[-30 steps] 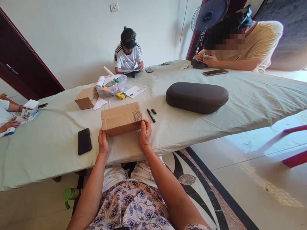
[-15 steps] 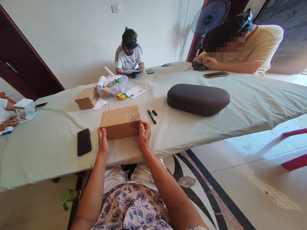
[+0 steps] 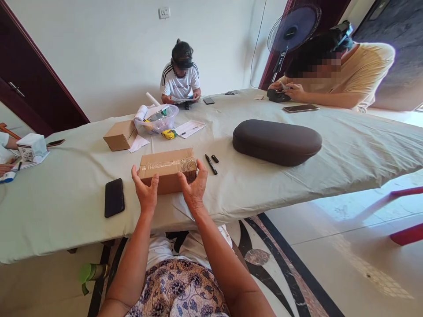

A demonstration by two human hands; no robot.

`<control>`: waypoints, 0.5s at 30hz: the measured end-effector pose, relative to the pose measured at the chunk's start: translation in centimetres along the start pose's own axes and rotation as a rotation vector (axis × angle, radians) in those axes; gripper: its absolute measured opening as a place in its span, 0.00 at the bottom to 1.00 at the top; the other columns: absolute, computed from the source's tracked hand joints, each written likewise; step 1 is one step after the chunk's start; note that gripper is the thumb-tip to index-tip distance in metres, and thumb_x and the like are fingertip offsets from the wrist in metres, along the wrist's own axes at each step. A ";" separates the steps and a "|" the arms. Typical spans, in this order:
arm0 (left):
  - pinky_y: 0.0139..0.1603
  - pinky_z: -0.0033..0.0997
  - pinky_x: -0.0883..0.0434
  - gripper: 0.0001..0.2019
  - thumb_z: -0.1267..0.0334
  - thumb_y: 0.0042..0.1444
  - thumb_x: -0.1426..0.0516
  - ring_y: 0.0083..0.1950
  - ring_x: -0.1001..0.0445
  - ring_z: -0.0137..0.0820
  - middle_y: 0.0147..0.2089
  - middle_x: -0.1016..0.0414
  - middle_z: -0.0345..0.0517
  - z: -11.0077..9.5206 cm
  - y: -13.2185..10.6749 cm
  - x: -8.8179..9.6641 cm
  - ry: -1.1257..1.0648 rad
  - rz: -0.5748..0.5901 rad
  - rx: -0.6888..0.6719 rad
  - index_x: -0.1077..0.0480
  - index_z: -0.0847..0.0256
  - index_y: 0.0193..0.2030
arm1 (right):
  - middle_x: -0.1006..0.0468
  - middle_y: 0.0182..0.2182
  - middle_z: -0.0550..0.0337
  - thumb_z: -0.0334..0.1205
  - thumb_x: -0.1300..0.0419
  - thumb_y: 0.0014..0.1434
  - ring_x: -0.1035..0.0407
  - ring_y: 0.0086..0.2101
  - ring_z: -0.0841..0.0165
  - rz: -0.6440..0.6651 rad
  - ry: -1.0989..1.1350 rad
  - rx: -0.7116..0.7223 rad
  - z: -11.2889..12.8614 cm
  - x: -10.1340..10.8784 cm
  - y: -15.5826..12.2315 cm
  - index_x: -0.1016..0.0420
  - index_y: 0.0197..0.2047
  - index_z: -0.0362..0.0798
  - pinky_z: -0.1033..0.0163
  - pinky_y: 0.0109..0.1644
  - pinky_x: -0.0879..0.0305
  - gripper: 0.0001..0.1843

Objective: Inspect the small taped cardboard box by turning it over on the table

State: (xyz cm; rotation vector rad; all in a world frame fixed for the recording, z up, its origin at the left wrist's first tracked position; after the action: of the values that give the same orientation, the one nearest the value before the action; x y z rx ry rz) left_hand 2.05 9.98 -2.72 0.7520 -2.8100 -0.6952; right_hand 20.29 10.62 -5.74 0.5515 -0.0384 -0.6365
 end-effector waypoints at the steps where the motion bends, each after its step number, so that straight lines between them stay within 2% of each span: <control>1: 0.76 0.46 0.51 0.43 0.49 0.52 0.33 0.76 0.48 0.50 0.74 0.46 0.57 -0.1 -0.1 -0.1 0.011 -0.008 0.015 0.47 0.55 0.71 | 0.33 0.61 0.48 0.54 0.32 0.54 0.39 0.62 0.52 0.012 -0.030 0.040 0.6 -0.3 0.2 0.38 0.64 0.53 0.41 0.68 0.46 0.38; 4: 0.75 0.47 0.50 0.42 0.47 0.51 0.33 0.75 0.46 0.50 0.72 0.43 0.57 -0.1 -0.3 -0.4 0.021 -0.012 0.066 0.45 0.54 0.68 | 0.35 0.62 0.47 0.56 0.31 0.52 0.43 0.64 0.50 0.021 -0.087 0.104 1.8 -1.2 0.4 0.38 0.65 0.53 0.38 0.70 0.51 0.42; 8: 0.74 0.47 0.48 0.40 0.47 0.49 0.32 0.73 0.43 0.49 0.68 0.40 0.56 -0.2 -0.7 -0.5 0.033 -0.032 0.075 0.43 0.54 0.64 | 0.38 0.63 0.45 0.58 0.31 0.51 0.47 0.66 0.49 0.005 -0.138 0.067 2.1 -2.0 -0.1 0.39 0.65 0.54 0.36 0.70 0.52 0.43; 12: 0.73 0.46 0.45 0.39 0.46 0.50 0.33 0.70 0.40 0.49 0.67 0.39 0.58 -0.3 -1.1 -0.6 0.091 -0.059 0.035 0.44 0.55 0.64 | 0.38 0.63 0.45 0.57 0.32 0.52 0.47 0.65 0.50 0.010 -0.143 0.063 2.0 -2.1 -0.5 0.39 0.64 0.53 0.38 0.70 0.51 0.41; 15: 0.71 0.46 0.44 0.37 0.45 0.53 0.35 0.69 0.38 0.48 0.66 0.39 0.59 -0.3 -1.0 -0.5 0.112 -0.053 -0.004 0.43 0.57 0.63 | 0.34 0.61 0.46 0.55 0.34 0.56 0.42 0.63 0.52 0.001 -0.122 0.075 1.7 -1.7 -0.2 0.37 0.63 0.52 0.40 0.69 0.47 0.36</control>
State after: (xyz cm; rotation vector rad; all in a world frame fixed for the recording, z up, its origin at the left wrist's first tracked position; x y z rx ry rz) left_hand 3.03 9.30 -2.92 0.8406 -2.6964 -0.6457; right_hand 18.43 10.65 -4.12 0.5846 -0.1781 -0.6696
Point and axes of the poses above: each hand's wrist, its own y-axis towards the middle knuckle, its own x-axis out of the back of the hand, z = x × y, the point moved 4 cm from there along y, towards the middle knuckle
